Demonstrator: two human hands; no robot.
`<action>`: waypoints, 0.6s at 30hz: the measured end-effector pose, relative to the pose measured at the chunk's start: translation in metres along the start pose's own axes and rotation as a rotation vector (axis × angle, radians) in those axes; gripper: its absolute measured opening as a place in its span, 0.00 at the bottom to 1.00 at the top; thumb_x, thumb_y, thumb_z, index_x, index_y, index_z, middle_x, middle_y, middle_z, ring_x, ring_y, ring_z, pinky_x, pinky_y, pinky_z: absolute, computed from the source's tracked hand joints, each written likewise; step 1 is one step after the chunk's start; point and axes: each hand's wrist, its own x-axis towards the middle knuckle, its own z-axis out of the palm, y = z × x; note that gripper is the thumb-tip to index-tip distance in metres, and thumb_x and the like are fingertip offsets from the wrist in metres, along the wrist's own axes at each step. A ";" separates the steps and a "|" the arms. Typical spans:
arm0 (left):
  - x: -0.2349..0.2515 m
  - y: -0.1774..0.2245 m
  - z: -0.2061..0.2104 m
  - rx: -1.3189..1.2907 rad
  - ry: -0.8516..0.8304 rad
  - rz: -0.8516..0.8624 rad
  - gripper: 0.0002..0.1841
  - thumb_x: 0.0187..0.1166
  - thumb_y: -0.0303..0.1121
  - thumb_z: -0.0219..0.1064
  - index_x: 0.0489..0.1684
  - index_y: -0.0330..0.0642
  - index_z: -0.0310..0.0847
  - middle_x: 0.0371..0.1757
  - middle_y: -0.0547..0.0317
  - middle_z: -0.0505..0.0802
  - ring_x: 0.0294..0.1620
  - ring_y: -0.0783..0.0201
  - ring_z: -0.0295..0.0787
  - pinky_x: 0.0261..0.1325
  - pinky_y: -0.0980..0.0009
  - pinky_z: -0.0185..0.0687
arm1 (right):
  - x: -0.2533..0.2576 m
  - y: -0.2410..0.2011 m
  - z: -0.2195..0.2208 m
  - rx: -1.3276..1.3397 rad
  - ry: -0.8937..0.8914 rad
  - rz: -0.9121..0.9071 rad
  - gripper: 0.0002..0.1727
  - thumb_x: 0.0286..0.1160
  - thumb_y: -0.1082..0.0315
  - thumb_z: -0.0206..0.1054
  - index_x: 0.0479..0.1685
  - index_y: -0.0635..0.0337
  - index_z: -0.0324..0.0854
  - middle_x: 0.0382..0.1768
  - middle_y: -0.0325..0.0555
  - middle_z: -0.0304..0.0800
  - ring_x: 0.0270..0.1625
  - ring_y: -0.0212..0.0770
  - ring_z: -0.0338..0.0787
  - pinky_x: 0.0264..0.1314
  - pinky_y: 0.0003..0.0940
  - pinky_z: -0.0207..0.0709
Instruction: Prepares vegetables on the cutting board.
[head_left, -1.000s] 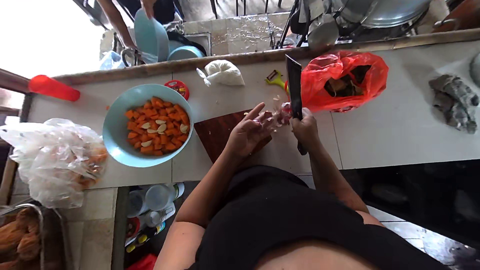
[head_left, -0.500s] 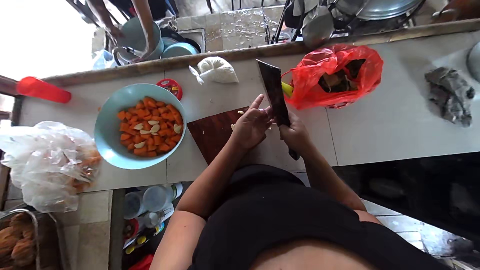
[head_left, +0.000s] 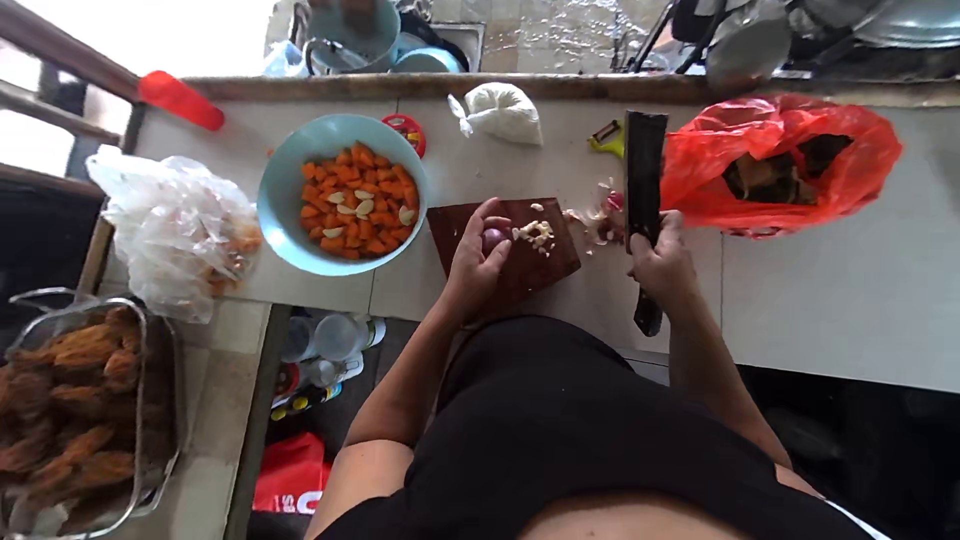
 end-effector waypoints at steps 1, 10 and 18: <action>-0.007 -0.011 -0.004 0.195 0.071 0.050 0.37 0.78 0.19 0.63 0.91 0.39 0.53 0.72 0.45 0.84 0.62 0.58 0.86 0.61 0.62 0.85 | -0.006 -0.007 0.001 -0.024 -0.029 -0.035 0.19 0.93 0.65 0.53 0.75 0.64 0.63 0.48 0.62 0.82 0.36 0.53 0.88 0.41 0.56 0.83; -0.024 -0.066 -0.003 0.396 0.389 0.229 0.36 0.65 0.28 0.81 0.73 0.23 0.69 0.65 0.30 0.85 0.68 0.42 0.83 0.73 0.53 0.78 | -0.052 -0.058 0.055 -0.379 -0.231 -0.477 0.16 0.92 0.66 0.54 0.63 0.73 0.73 0.39 0.64 0.88 0.39 0.62 0.93 0.42 0.61 0.85; -0.042 -0.078 -0.014 0.132 0.424 0.236 0.10 0.76 0.22 0.69 0.52 0.26 0.84 0.54 0.41 0.86 0.51 0.62 0.89 0.56 0.69 0.88 | -0.060 -0.081 0.084 -0.577 -0.365 -0.456 0.15 0.94 0.65 0.52 0.64 0.68 0.73 0.50 0.64 0.88 0.46 0.64 0.94 0.47 0.61 0.85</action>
